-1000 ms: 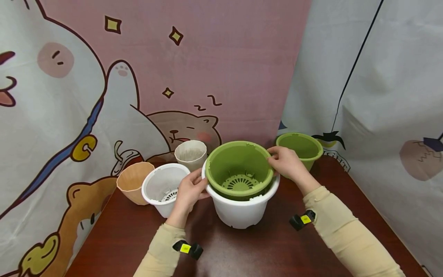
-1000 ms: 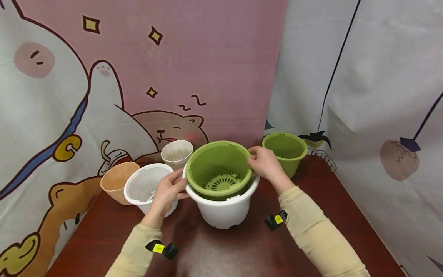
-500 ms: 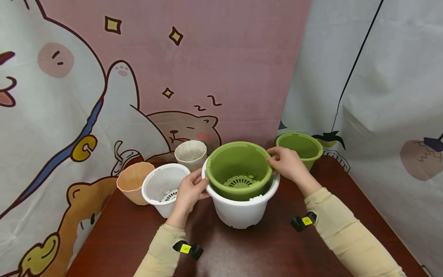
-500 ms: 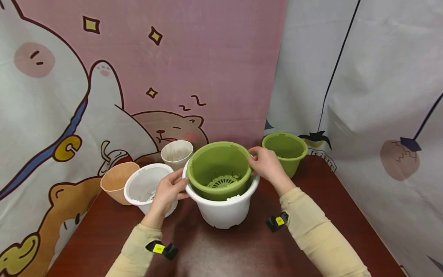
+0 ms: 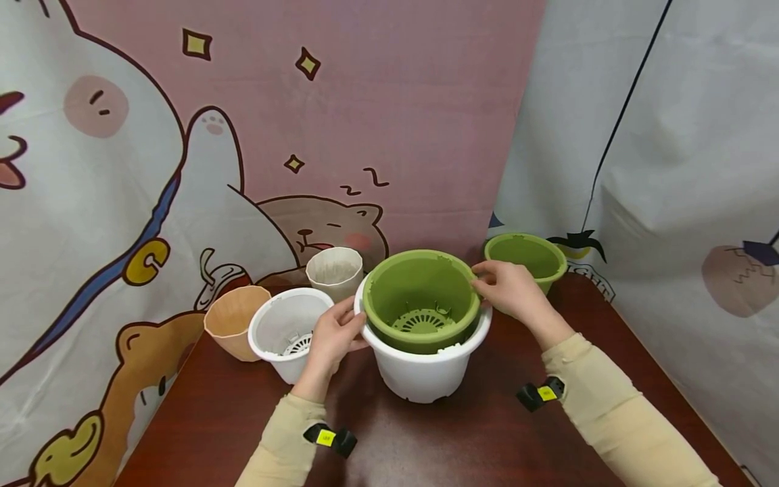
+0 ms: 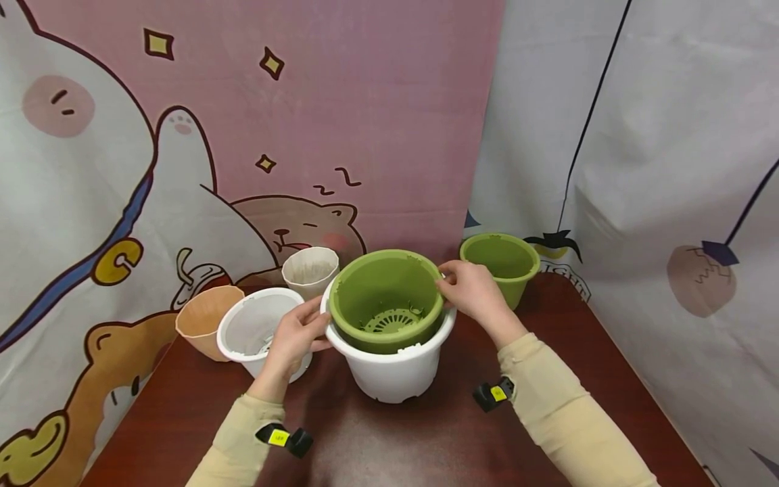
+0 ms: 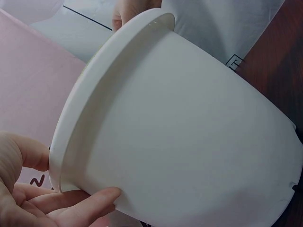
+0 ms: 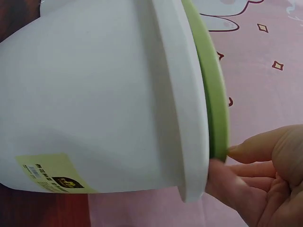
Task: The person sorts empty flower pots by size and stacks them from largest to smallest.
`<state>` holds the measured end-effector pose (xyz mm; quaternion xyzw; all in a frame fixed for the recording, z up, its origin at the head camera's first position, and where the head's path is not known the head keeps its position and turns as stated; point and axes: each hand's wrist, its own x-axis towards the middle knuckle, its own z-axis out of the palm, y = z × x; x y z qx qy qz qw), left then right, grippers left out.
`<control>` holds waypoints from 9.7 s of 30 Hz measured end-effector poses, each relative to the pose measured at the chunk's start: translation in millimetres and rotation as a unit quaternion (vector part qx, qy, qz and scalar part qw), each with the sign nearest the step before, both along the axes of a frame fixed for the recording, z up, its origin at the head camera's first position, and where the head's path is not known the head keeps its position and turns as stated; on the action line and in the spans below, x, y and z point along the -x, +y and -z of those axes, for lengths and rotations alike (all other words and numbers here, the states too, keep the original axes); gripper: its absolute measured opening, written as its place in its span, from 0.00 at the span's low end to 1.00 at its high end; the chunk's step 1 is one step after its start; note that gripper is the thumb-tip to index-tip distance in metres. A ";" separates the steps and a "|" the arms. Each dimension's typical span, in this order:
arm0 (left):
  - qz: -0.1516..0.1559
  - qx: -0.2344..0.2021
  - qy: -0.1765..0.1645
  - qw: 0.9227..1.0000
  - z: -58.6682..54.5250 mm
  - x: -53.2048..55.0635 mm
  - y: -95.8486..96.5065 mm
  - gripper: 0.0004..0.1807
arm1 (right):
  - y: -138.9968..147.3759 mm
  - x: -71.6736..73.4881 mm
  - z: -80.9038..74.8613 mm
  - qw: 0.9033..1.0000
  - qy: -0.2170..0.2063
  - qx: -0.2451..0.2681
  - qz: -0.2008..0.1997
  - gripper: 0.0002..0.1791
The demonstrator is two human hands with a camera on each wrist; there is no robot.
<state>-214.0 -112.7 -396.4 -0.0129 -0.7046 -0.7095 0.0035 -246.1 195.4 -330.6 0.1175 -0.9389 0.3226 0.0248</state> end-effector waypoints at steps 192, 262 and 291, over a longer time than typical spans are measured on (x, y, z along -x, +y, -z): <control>-0.004 0.013 0.004 1.000 2.0 -0.7 2.7 0.26 | 108.1 60.7 99.3 0.971 0.131 -0.198 0.020 0.25; -0.004 0.008 0.006 1.000 2.7 0.6 2.2 0.26 | 127.9 6.2 60.0 0.954 0.277 -0.104 0.056 0.15; -0.005 0.011 0.001 1.000 2.3 0.1 2.3 0.26 | 120.6 -2.1 13.2 0.939 0.330 -0.068 0.064 0.15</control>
